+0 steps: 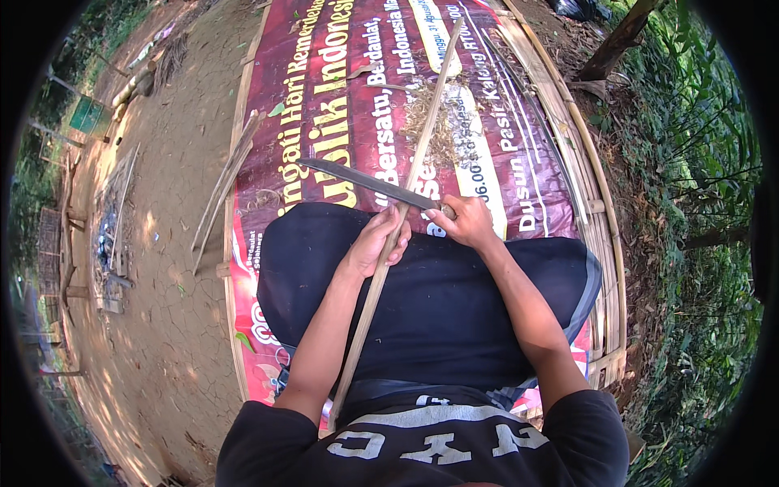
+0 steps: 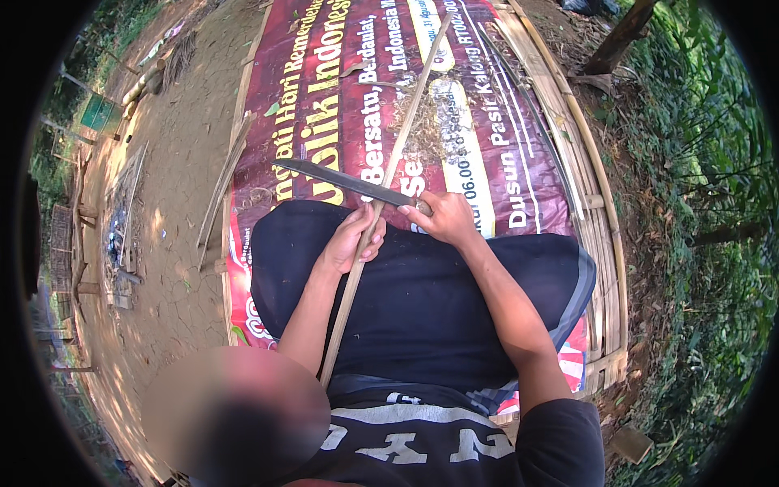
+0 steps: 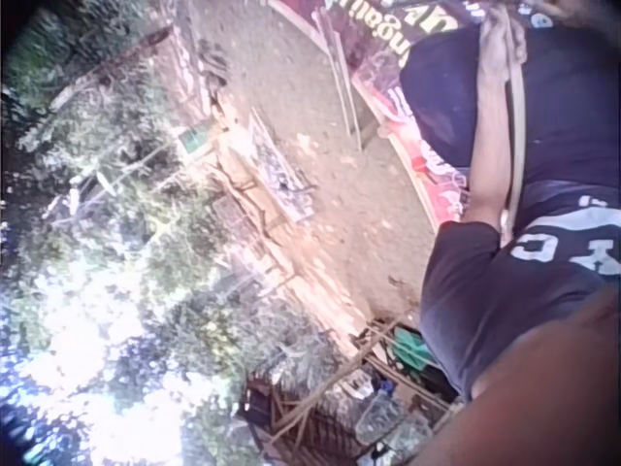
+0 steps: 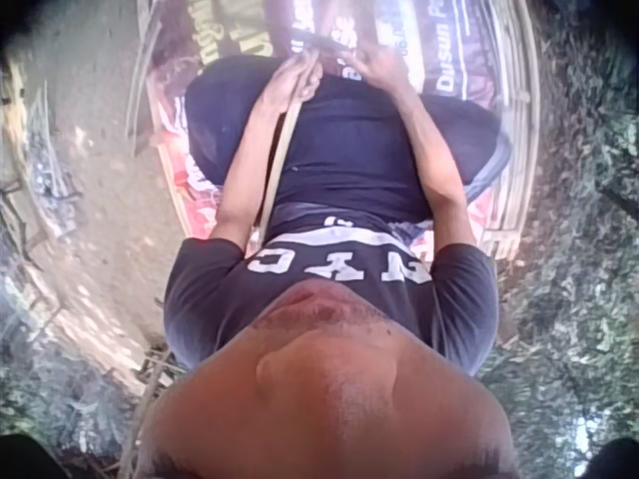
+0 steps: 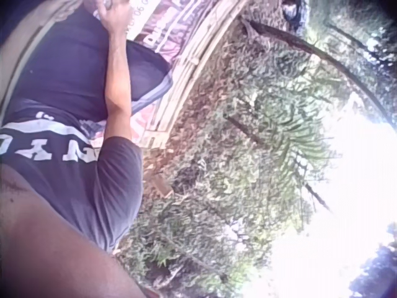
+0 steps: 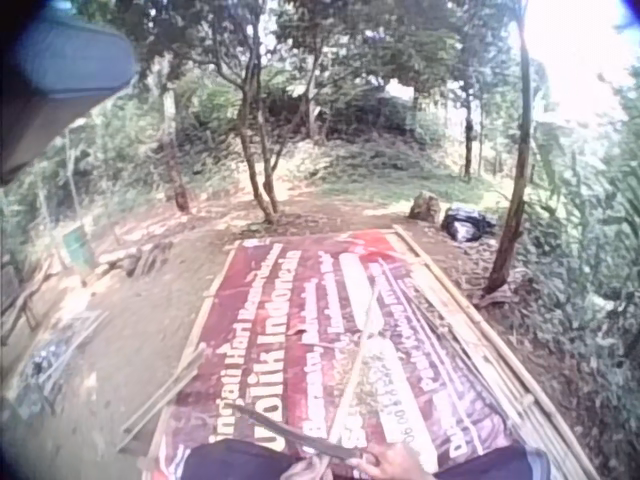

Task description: The person sits cross-legged on a tarp and uses a machete to split a long bamboo stick into thinner strips. They hold the bamboo with their left hand and repeatedly strike it with the machete in their right hand, separating the material into smaller pieces.

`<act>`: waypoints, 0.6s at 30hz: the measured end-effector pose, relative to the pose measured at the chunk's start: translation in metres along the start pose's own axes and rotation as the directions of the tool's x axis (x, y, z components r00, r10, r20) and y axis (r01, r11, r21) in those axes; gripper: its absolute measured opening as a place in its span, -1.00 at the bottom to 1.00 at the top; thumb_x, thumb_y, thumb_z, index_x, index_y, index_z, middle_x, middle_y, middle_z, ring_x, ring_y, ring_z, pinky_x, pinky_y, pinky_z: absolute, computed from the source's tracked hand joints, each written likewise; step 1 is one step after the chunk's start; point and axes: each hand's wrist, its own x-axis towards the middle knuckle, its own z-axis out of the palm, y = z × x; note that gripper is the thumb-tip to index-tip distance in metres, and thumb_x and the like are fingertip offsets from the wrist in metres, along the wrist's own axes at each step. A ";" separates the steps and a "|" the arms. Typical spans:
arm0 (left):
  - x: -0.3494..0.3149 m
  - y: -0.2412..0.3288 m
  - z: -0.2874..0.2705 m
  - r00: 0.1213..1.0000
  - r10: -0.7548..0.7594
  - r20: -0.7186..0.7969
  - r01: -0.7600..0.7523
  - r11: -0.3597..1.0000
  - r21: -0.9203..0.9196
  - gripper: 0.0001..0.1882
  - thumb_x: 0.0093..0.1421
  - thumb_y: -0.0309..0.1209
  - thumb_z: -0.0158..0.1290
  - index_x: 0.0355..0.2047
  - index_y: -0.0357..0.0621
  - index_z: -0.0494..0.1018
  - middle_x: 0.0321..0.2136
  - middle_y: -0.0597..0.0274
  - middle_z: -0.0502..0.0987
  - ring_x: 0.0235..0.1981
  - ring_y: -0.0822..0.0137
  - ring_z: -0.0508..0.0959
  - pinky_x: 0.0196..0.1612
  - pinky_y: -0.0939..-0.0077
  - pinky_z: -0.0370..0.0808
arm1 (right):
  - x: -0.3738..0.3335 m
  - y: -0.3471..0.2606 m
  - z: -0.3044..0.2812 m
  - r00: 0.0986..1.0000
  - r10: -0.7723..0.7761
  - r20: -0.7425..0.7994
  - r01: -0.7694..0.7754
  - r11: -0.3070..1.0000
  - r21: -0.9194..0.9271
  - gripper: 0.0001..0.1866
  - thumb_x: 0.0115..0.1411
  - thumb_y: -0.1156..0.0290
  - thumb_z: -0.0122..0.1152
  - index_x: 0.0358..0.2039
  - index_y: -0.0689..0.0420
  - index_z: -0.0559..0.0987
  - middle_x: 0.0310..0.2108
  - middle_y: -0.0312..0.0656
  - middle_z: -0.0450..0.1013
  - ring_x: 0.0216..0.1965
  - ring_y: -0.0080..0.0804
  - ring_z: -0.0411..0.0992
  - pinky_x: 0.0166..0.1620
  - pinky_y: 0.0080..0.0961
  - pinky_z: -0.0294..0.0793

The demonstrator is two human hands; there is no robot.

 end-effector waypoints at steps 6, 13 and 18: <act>0.002 -0.003 -0.013 0.994 -0.042 0.098 0.057 0.987 -0.150 -0.68 0.50 -0.15 -0.27 -0.16 -0.13 0.33 -0.71 0.46 0.17 -0.88 0.64 0.15 -0.85 0.72 0.11 | 0.000 -0.016 0.001 0.994 -0.094 0.063 0.094 0.996 0.004 -0.49 0.12 -0.09 0.36 -0.61 0.13 0.53 -0.80 -0.14 0.36 -0.72 -0.08 0.44 -0.59 -0.21 0.41; 0.001 -0.002 -0.002 0.999 -0.036 -0.013 0.034 0.991 -0.127 -0.60 0.51 -0.05 -0.31 -0.25 -0.11 0.30 -0.75 0.48 0.12 -0.93 0.63 0.09 -0.89 0.70 0.04 | -0.001 -0.003 0.004 0.997 -0.016 0.072 0.020 0.998 -0.052 -0.43 0.13 -0.20 0.29 -0.54 0.14 0.59 -0.77 -0.11 0.40 -0.67 -0.05 0.47 -0.57 -0.20 0.43; 0.011 0.002 -0.004 0.999 -0.041 0.000 0.040 0.989 -0.142 -0.56 0.51 0.00 -0.35 -0.26 -0.09 0.28 -0.75 0.48 0.10 -0.93 0.62 0.08 -0.90 0.70 0.05 | 0.007 0.002 -0.001 1.000 0.019 0.021 -0.017 0.998 -0.060 -0.45 0.15 -0.17 0.28 -0.53 0.14 0.60 -0.76 -0.11 0.40 -0.67 -0.08 0.47 -0.57 -0.22 0.43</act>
